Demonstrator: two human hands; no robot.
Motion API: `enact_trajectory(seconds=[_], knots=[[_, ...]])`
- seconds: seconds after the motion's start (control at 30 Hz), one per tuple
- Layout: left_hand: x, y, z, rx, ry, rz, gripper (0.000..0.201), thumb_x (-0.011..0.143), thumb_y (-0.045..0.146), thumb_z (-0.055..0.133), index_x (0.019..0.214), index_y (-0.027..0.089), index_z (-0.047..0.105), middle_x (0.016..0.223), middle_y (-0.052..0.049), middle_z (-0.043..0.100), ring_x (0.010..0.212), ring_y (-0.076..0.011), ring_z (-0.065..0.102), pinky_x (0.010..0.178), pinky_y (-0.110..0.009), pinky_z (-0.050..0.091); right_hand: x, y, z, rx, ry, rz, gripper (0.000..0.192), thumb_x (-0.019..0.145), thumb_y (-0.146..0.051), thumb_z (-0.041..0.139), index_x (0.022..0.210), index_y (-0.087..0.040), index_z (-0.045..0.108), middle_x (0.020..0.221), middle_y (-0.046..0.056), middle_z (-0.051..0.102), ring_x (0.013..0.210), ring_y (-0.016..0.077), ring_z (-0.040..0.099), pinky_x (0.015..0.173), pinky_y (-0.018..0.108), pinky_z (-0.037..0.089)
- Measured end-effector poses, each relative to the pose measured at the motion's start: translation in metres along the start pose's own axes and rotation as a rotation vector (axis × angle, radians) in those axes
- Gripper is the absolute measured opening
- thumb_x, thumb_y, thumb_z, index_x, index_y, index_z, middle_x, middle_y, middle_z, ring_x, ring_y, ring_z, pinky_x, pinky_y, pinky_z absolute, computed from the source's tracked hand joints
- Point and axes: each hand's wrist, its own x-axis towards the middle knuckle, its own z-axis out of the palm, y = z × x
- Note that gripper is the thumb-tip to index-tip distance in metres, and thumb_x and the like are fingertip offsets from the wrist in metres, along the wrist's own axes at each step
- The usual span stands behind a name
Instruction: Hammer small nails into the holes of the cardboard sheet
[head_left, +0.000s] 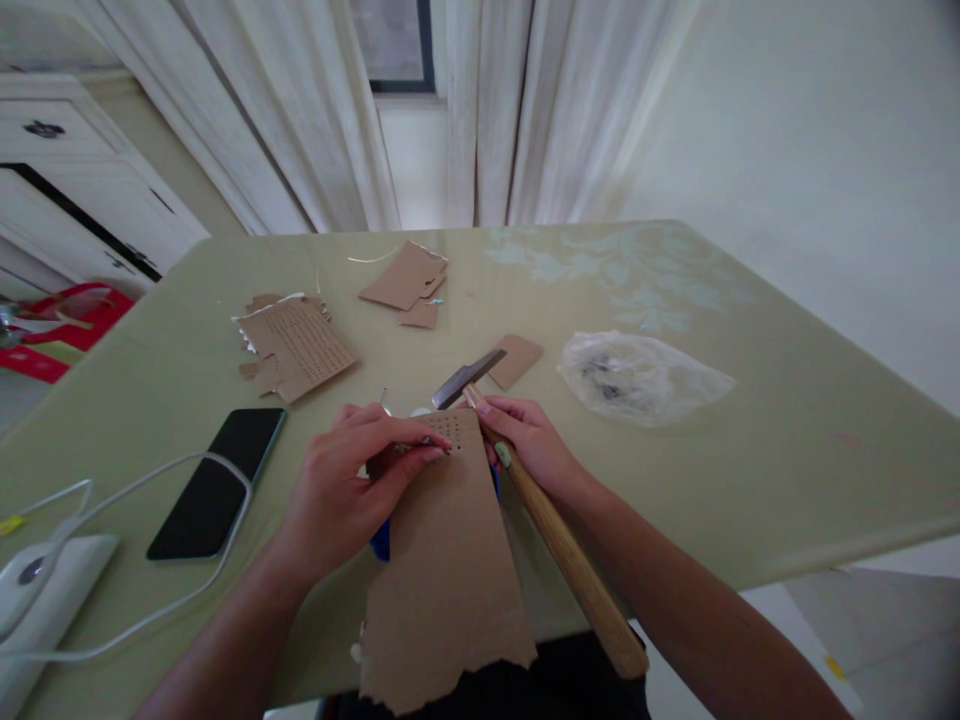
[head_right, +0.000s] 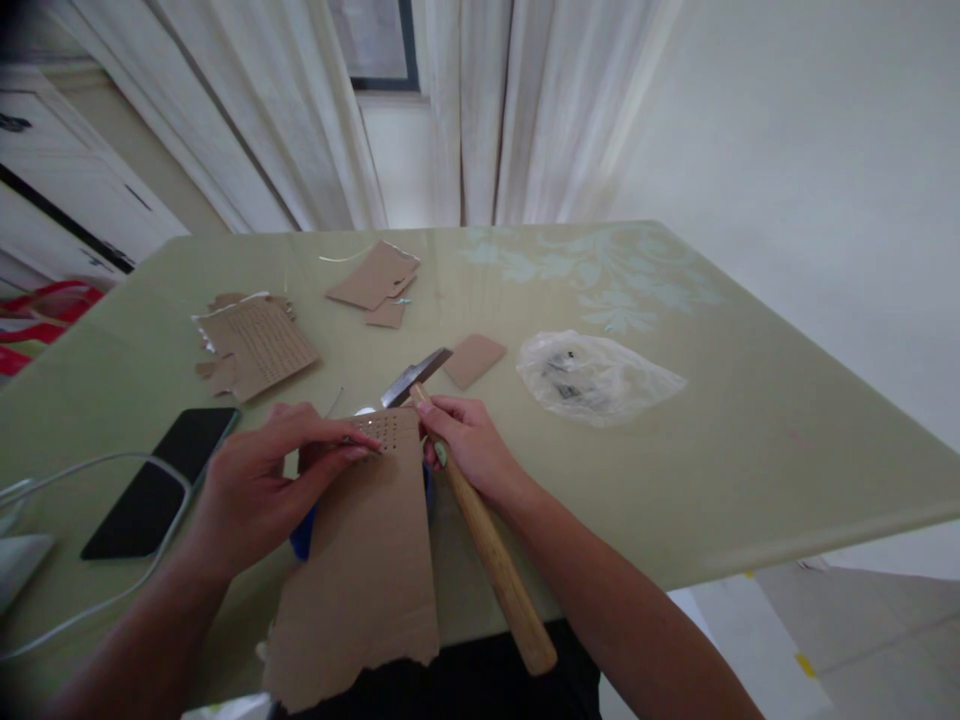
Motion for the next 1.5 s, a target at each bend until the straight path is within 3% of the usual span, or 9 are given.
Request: enact_trajectory(seconds=[0.4, 0.67, 1.5], knots=[[0.0005, -0.0004, 0.0019, -0.016, -0.019, 0.068, 0.015, 0.099, 0.015, 0.076, 0.104, 0.029, 0.081, 0.083, 0.007, 0.077, 0.068, -0.0124, 0.058, 0.074, -0.033, 0.041, -0.0001, 0.0002, 0.0006, -0.015, -0.009, -0.013, 0.040, 0.092, -0.056, 0.074, 0.081, -0.018, 0.070, 0.062, -0.003, 0.059, 0.053, 0.0113, 0.051, 0.049, 0.025, 0.037], [-0.0001, -0.0027, 0.0012, -0.030, -0.063, 0.083, 0.012, 0.101, 0.019, 0.075, 0.105, 0.028, 0.080, 0.091, 0.006, 0.082, 0.073, -0.0151, 0.062, 0.078, -0.035, 0.042, 0.0020, 0.0017, -0.0003, -0.015, -0.016, -0.024, 0.041, 0.091, -0.056, 0.075, 0.082, -0.017, 0.070, 0.064, -0.003, 0.061, 0.051, 0.0109, 0.052, 0.049, 0.025, 0.037], [0.0005, 0.0002, 0.0027, -0.021, -0.043, 0.073, 0.009, 0.101, 0.022, 0.073, 0.101, 0.027, 0.080, 0.085, 0.004, 0.081, 0.069, -0.0153, 0.062, 0.073, -0.034, 0.045, 0.0009, 0.0008, 0.0008, -0.005, -0.010, -0.015, 0.041, 0.090, -0.057, 0.076, 0.081, -0.018, 0.069, 0.063, -0.003, 0.060, 0.051, 0.0106, 0.051, 0.048, 0.025, 0.036]])
